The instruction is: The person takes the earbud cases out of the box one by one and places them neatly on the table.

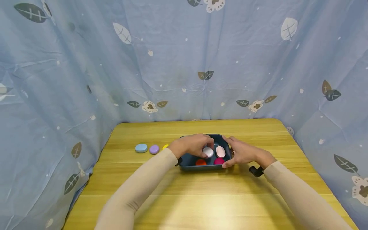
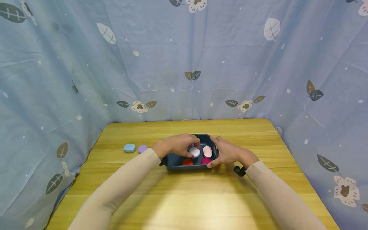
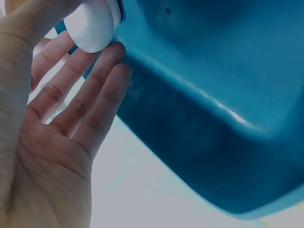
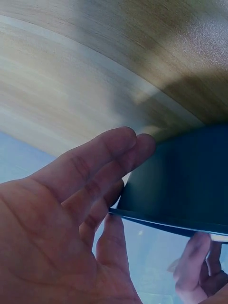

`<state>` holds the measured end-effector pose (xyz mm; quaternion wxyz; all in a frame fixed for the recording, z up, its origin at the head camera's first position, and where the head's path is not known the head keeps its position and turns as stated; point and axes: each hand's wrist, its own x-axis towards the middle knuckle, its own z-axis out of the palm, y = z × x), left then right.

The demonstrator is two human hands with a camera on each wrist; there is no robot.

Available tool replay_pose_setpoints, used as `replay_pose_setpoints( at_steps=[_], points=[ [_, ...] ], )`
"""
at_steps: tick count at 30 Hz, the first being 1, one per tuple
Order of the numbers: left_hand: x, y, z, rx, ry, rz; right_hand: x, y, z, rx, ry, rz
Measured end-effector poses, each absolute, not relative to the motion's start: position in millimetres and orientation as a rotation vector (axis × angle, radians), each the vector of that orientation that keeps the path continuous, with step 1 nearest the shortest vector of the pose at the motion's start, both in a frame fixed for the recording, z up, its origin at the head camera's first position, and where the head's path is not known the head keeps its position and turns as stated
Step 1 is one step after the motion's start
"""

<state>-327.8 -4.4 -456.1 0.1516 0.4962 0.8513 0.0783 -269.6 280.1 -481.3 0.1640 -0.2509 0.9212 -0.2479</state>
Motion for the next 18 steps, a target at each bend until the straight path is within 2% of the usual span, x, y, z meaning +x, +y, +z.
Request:
replay_pose_setpoints(
  at_steps=[18],
  points=[
    [-304.3, -56.6, -450.8, 1.405, 2.591, 0.395, -273.2, 280.9, -486.5, -0.724, 2.649, -0.697]
  ],
)
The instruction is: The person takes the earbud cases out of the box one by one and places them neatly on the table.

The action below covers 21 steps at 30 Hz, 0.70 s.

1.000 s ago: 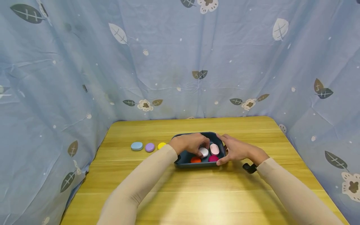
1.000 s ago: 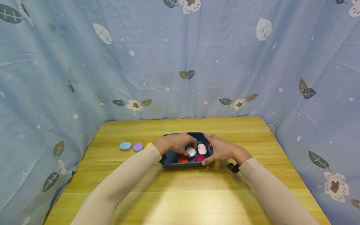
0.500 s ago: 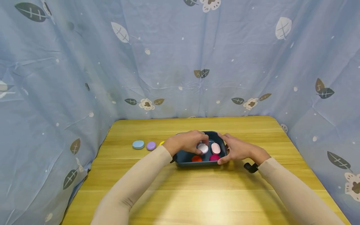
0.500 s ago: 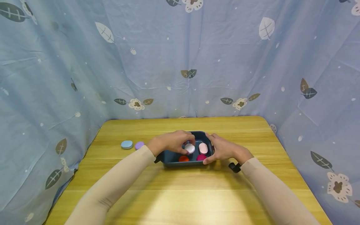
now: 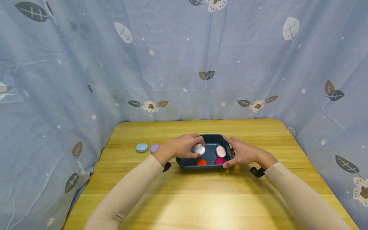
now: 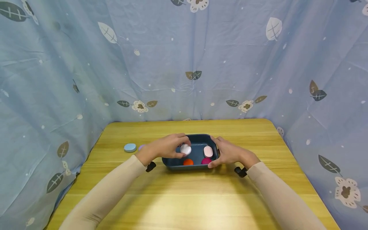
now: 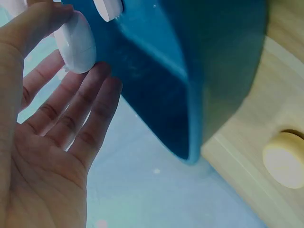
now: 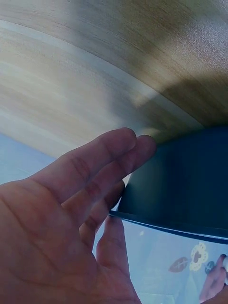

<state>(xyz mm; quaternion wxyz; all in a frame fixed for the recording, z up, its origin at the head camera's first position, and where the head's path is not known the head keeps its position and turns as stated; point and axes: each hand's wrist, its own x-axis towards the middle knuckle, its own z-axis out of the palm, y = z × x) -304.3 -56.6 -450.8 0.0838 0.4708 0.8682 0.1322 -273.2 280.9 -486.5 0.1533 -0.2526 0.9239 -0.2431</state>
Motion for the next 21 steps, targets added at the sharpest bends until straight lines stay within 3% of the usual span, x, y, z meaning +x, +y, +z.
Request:
replay_pose_setpoints(
  at_steps=[21],
  points=[
    [-280.0, -124.8, -454.0, 1.354, 2.806, 0.577, -271.4, 280.4, -485.5, -0.727, 2.636, -0.704]
  ],
)
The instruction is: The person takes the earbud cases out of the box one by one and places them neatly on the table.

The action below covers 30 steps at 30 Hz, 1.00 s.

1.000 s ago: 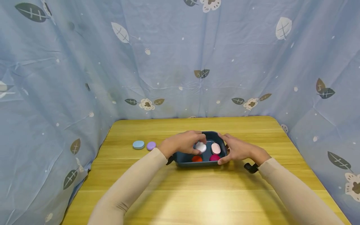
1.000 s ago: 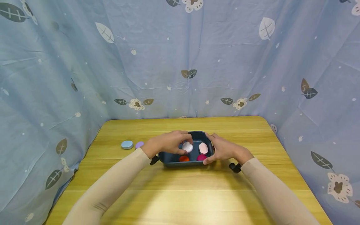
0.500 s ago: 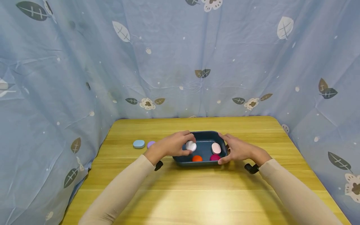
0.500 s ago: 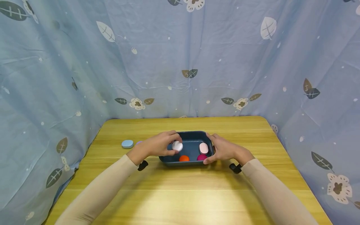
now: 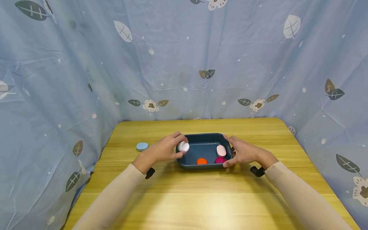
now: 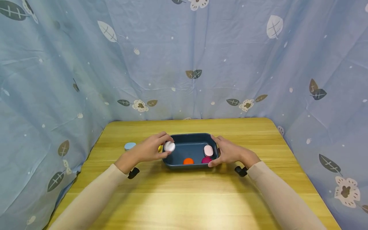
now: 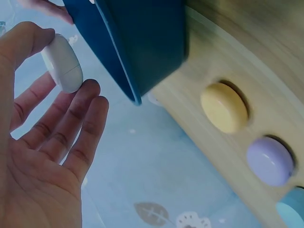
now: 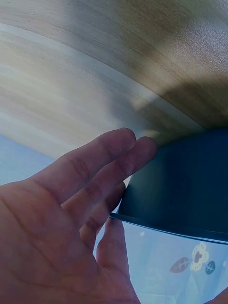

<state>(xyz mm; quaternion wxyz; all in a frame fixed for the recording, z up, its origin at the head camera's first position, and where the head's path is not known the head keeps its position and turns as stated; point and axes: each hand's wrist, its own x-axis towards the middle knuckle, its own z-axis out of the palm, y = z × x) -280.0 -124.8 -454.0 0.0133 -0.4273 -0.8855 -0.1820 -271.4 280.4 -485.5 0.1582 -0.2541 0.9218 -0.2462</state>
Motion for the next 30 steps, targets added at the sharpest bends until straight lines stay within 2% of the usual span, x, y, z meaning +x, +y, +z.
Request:
replay_pose_setpoints(
  at_steps=[13, 30],
  points=[
    [-260.1, -165.9, -460.5, -1.167, -2.722, -0.615, -269.5, 279.4, -485.5, -0.722, 2.638, -0.686],
    [-253.1, -195.7, -493.3, -1.112, -2.897, -0.474, -269.4, 279.4, -484.5, -0.708, 2.631, -0.711]
  ],
)
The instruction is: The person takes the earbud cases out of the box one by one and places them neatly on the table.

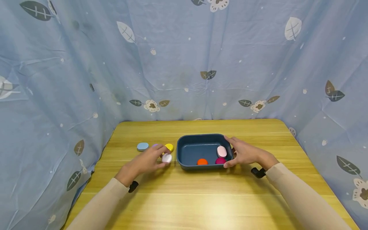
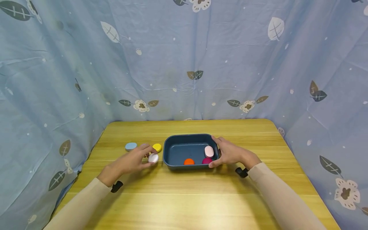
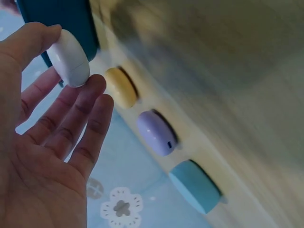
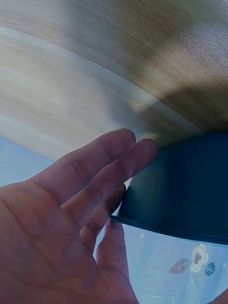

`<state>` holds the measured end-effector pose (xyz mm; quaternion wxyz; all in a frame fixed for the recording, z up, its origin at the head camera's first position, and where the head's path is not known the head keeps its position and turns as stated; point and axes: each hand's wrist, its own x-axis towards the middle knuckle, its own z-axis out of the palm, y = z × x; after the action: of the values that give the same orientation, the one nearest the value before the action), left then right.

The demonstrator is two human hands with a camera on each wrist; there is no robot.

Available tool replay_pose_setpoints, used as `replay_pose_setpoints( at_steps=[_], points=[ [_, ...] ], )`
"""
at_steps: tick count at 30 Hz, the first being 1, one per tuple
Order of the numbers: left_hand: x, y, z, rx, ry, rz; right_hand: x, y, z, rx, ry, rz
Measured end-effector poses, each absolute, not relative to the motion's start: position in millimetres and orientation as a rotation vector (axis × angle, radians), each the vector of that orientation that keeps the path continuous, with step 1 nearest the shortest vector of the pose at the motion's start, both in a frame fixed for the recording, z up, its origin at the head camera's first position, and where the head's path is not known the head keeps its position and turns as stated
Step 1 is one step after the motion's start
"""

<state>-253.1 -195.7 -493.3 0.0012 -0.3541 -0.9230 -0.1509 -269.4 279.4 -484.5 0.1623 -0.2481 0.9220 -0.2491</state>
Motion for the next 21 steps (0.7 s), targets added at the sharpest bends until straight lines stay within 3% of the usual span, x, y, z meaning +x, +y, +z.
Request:
replay_pose_setpoints(
  at_steps=[21],
  points=[
    [-262.7, -195.0, -510.8, -1.111, -3.024, -0.392, -269.8, 282.7, -488.0, -0.691, 2.63, -0.728]
  ],
)
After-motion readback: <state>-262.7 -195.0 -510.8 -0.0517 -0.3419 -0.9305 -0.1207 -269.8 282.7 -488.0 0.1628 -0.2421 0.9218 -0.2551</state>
